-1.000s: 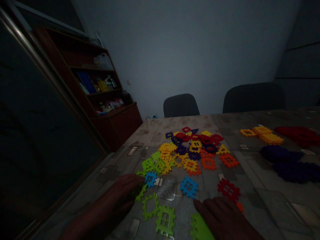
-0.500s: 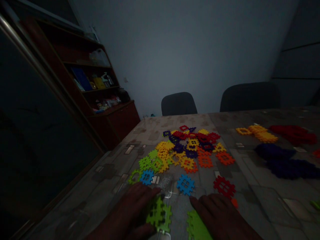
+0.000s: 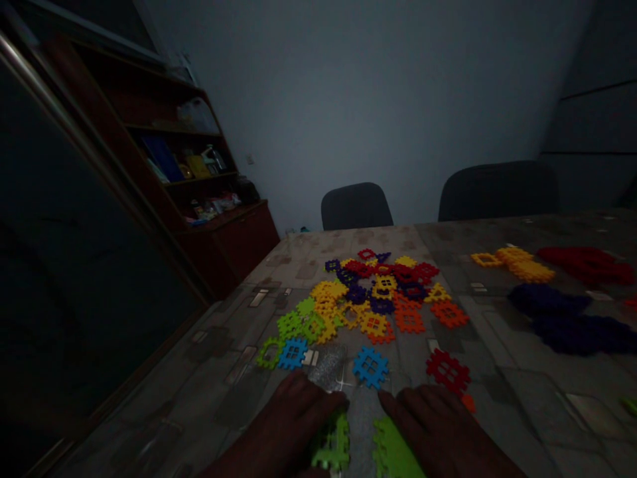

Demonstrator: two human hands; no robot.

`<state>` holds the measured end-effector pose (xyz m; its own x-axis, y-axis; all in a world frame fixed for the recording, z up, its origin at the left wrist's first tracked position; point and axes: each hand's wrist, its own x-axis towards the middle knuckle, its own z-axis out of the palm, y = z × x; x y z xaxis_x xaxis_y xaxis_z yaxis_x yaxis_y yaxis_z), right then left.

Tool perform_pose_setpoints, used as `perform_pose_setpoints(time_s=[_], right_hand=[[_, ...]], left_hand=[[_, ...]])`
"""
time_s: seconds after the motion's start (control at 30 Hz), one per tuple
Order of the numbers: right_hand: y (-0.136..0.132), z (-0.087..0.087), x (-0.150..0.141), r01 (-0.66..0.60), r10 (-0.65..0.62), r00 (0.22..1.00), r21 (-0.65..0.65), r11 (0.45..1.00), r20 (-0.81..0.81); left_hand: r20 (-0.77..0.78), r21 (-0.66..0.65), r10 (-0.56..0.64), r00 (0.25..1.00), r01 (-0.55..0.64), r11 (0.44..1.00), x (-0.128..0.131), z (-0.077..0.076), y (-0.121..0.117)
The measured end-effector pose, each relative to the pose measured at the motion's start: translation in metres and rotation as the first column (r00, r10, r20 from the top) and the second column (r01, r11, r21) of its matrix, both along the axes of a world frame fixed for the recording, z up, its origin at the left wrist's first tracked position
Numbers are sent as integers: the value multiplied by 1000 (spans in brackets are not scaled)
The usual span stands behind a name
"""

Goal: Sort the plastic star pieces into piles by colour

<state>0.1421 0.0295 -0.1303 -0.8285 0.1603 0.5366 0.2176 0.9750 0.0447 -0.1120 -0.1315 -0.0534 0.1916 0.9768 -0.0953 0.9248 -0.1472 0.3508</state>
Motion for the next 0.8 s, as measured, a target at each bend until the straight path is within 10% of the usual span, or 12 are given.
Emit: perform_pose_setpoints(time_s=[0.2, 0.37, 0.53, 0.8], right_hand=[[8, 3, 2, -102, 101, 995, -103, 989, -23], [10, 8, 4, -148, 146, 989, -122, 981, -26], [6, 9, 3, -99, 97, 995, -121, 988, -19], [6, 7, 3, -80, 79, 997, -136, 987, -14]], left_hand=[[92, 0, 15, 996, -15, 1000, 2, 20, 1], [137, 160, 290, 947, -310, 937, -50, 42, -10], [24, 141, 426, 905, -425, 894, -96, 27, -6], [-27, 121, 477, 879, -470, 874, -100, 19, -6]])
